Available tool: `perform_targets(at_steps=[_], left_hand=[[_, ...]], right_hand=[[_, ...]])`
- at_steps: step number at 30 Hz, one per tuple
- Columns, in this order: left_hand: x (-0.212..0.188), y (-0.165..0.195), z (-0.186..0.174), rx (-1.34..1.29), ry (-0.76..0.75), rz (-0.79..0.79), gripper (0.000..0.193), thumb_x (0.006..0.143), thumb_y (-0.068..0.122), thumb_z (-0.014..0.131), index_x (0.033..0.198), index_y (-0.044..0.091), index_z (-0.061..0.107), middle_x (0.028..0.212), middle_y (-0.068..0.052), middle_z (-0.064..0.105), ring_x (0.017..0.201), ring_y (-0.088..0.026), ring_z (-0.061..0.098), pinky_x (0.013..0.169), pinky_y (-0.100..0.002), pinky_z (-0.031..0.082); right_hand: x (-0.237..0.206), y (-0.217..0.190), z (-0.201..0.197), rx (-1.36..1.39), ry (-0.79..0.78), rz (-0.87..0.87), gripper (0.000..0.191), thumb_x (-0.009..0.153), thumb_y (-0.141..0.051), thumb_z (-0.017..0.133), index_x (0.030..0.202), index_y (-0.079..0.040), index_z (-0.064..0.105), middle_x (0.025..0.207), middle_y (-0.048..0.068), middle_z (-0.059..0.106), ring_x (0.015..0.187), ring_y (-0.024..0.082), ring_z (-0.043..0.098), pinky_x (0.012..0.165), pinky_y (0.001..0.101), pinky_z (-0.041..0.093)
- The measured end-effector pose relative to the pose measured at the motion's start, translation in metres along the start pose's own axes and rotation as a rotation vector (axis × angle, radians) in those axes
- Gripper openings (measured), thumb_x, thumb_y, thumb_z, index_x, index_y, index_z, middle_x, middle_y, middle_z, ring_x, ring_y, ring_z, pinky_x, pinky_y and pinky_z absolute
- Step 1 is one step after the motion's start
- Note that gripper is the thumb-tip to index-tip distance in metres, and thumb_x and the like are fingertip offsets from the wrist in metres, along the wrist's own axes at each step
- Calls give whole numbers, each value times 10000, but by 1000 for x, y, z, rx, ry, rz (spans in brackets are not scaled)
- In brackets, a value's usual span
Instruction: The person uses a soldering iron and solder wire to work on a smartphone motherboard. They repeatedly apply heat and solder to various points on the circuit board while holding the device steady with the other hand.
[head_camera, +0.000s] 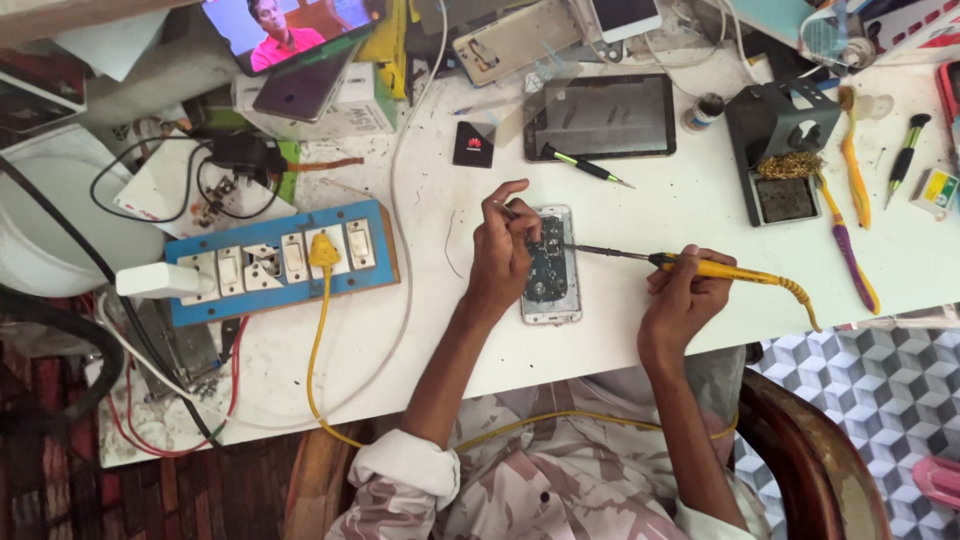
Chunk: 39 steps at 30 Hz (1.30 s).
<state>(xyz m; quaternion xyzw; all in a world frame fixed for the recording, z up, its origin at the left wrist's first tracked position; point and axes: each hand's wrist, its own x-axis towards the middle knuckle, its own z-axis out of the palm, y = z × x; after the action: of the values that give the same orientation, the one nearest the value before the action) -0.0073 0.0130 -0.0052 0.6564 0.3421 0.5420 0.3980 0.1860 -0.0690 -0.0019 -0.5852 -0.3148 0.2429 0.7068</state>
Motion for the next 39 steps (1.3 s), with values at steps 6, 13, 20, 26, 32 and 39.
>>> perform_targets(at_steps=[6, 13, 20, 26, 32, 39], left_hand=[[3, -1, -1, -22, 30, 19, 216, 1095, 16, 320, 1298, -44, 362, 796, -65, 543, 724, -133, 541, 801, -274, 517], [1, -3, -2, -41, 41, -66, 249, 1135, 140, 345, 1299, -43, 381, 753, -47, 531, 681, -109, 505, 700, -259, 462], [0, -7, -3, -47, 18, -55, 245, 1153, 205, 357, 1213, -25, 413, 751, -51, 533, 668, -112, 490, 676, -261, 453], [-1, -10, -7, -10, -9, -42, 252, 1161, 223, 363, 1213, -17, 418, 748, -39, 521, 677, -103, 501, 687, -263, 476], [-4, -4, -7, -27, -24, -59, 215, 1136, 146, 374, 1268, -15, 429, 763, -40, 516, 691, -111, 490, 667, -262, 454], [-5, -4, -4, -48, -28, -128, 190, 1140, 124, 366, 1276, 1, 412, 754, -24, 483, 675, -110, 451, 649, -264, 432]], right_hand=[[-1, -3, 4, 15, 24, 10, 150, 1139, -137, 530, 1065, -42, 440, 748, 40, 524, 588, 91, 497, 549, 233, 411], [-1, -6, 3, -39, 4, 10, 150, 1147, -153, 521, 1078, -39, 452, 746, 46, 536, 597, 93, 514, 559, 236, 430], [-2, -8, 5, -42, 6, 38, 148, 1146, -166, 517, 1078, -46, 463, 750, 38, 539, 600, 88, 516, 565, 232, 442], [-3, -9, 6, -59, -9, 34, 158, 1156, -171, 522, 1079, -43, 471, 768, 38, 541, 618, 90, 522, 585, 234, 453], [-4, -11, 6, -56, 1, 15, 157, 1152, -174, 518, 1090, -39, 468, 769, 38, 544, 616, 88, 526, 575, 233, 448], [-1, -10, 4, -63, -17, 12, 185, 1166, -182, 519, 1074, -41, 442, 744, 37, 511, 597, 86, 490, 567, 232, 420]])
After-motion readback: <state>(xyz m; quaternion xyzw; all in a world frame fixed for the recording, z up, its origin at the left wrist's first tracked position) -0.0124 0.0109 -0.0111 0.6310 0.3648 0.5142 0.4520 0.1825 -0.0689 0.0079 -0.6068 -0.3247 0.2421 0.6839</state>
